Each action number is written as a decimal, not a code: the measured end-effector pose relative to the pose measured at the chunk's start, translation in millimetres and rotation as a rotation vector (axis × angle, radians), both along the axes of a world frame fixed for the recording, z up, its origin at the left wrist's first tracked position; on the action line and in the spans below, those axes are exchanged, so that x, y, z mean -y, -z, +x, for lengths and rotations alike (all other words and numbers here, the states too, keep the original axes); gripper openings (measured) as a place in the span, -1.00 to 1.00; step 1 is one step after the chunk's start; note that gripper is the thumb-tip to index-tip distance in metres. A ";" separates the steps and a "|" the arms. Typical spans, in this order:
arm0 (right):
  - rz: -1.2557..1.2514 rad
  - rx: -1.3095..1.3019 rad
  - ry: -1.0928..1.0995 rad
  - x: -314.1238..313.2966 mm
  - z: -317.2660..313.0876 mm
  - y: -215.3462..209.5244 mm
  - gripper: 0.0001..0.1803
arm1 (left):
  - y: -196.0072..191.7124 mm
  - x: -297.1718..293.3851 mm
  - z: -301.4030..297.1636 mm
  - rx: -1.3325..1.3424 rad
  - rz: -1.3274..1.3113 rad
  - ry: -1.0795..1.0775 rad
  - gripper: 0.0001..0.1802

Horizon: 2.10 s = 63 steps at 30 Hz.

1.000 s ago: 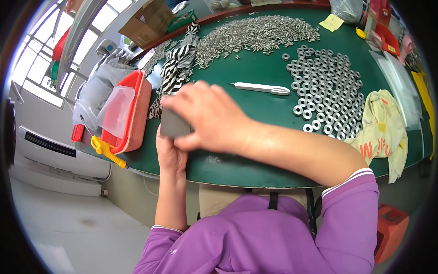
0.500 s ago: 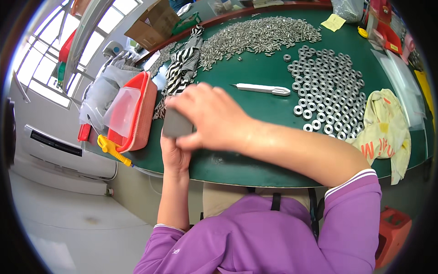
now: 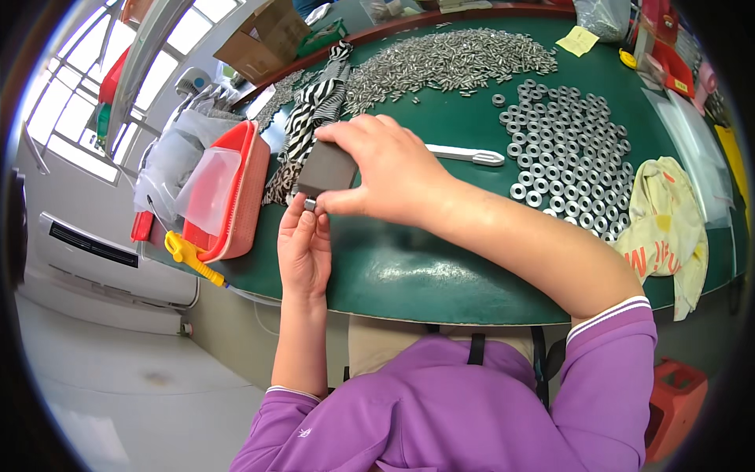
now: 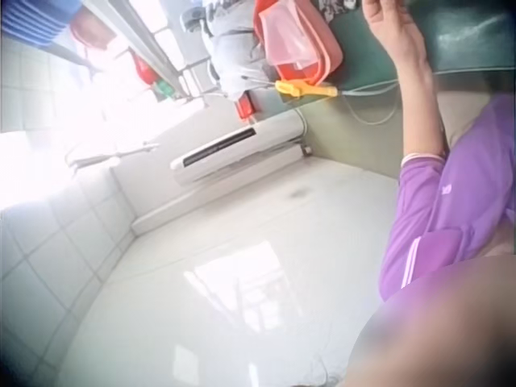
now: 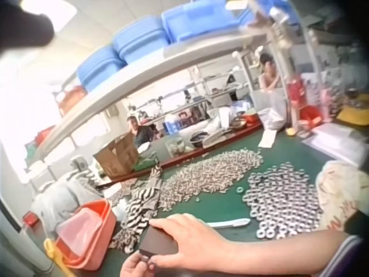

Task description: The recorder is assembling and cleaning small metal bearings using a sanding block and an air nozzle at a factory workbench.

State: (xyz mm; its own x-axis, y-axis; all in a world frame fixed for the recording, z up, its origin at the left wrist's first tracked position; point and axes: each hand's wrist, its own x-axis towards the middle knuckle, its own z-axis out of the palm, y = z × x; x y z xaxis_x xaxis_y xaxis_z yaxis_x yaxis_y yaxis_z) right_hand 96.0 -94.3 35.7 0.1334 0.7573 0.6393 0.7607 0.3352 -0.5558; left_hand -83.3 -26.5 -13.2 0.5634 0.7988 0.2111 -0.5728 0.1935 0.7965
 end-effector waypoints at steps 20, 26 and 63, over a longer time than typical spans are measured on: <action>-0.003 0.010 0.155 -6.3 15.4 9.2 -0.32 | -3.8 7.9 2.0 -0.034 0.136 -0.042 -0.57; 0.043 0.087 -0.139 5.5 -18.6 0.7 -0.27 | -1.8 6.4 6.1 -0.114 0.219 -0.171 -0.48; -0.448 -1.047 -0.769 0.6 -11.7 -8.0 -0.11 | -9.0 11.7 9.5 -0.104 0.210 -0.233 -0.52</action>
State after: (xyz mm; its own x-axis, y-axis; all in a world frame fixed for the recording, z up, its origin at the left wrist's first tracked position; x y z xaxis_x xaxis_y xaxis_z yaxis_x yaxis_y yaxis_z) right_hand 84.2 -94.9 43.7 -0.1455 0.9720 0.1848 -0.3708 0.1196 -0.9210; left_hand -73.7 -38.2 -4.2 0.3976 0.8539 0.3358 -0.4954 -0.1083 0.8619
